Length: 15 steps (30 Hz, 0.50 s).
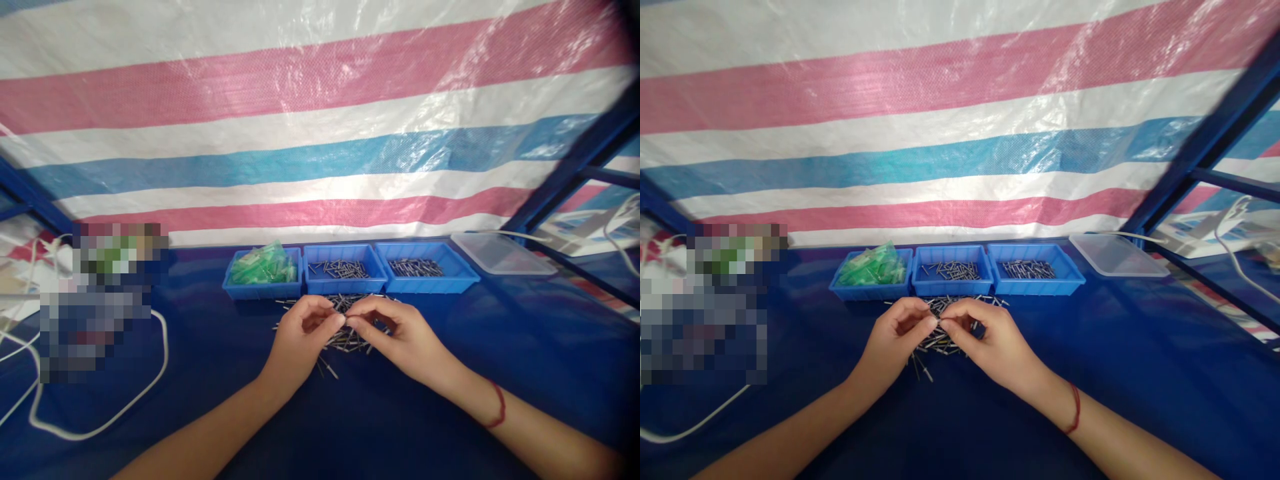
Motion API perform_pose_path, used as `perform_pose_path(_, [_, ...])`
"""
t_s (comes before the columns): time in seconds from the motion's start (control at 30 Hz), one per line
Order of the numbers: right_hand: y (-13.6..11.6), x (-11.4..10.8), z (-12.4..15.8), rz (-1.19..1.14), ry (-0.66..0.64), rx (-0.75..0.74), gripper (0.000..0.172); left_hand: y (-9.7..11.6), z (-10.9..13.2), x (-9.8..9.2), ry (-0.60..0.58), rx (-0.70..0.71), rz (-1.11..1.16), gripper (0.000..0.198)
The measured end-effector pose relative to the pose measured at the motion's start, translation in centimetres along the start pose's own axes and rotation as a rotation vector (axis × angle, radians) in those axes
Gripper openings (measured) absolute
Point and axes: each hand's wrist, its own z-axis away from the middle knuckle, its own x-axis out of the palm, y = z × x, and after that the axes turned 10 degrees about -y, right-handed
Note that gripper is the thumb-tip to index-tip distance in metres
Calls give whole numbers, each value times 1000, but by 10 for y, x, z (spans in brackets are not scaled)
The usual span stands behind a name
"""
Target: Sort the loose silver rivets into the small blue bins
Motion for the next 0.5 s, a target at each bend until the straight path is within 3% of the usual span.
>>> perform_pose_path(0.23, [2,11,3,-144,-43,51,8,6,5,4,55,4,-26,14])
perform_pose_path(0.5, [-9,11,3,-169,-159,29,21,10,6,5,50,11,-107,13])
